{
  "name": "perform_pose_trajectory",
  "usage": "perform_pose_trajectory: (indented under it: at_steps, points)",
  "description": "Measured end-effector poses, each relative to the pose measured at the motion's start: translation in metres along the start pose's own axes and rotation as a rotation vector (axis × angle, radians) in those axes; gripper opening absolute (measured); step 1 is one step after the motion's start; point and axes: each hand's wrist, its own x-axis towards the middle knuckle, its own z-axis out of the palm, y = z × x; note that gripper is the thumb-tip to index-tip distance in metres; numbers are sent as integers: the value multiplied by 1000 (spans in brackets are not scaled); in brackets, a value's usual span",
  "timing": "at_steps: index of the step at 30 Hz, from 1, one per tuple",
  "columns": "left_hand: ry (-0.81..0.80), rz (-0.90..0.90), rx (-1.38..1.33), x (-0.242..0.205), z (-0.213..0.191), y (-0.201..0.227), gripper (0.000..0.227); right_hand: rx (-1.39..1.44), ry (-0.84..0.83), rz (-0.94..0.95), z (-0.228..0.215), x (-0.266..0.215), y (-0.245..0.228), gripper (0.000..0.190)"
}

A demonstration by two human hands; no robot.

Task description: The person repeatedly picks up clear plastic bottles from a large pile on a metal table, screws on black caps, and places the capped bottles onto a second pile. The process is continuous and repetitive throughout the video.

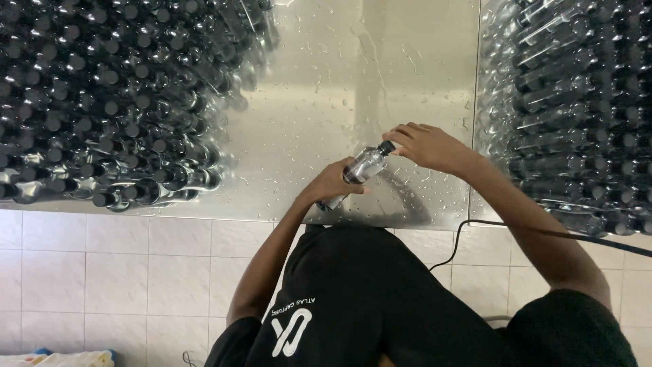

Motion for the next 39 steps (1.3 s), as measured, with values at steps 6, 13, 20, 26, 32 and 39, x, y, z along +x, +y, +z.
perform_pose_trajectory:
  at_steps: [6, 13, 20, 26, 32, 39]
  points:
    - [-149, 93, 72, -7, -9, -24, 86, -245, -39, -138, 7, -4, -10, 58]
    - [-330, 109, -55, -9, -15, -28, 57, -192, -99, -175, 9, -11, -33, 61]
    - [-206, 42, 393, -34, -32, 15, 88, 1096, -157, 413, 45, -21, -65, 82]
    - [-172, -78, 5, -5, -32, -40, 50, 492, 81, 535, 32, -21, -38, 94]
    - [-64, -190, -135, 4, -39, -63, 41, 422, 35, 602, 23, -35, -38, 90]
    - [-160, -112, -127, 5, -40, -47, 55, 395, -55, 431, -7, -17, -59, 67]
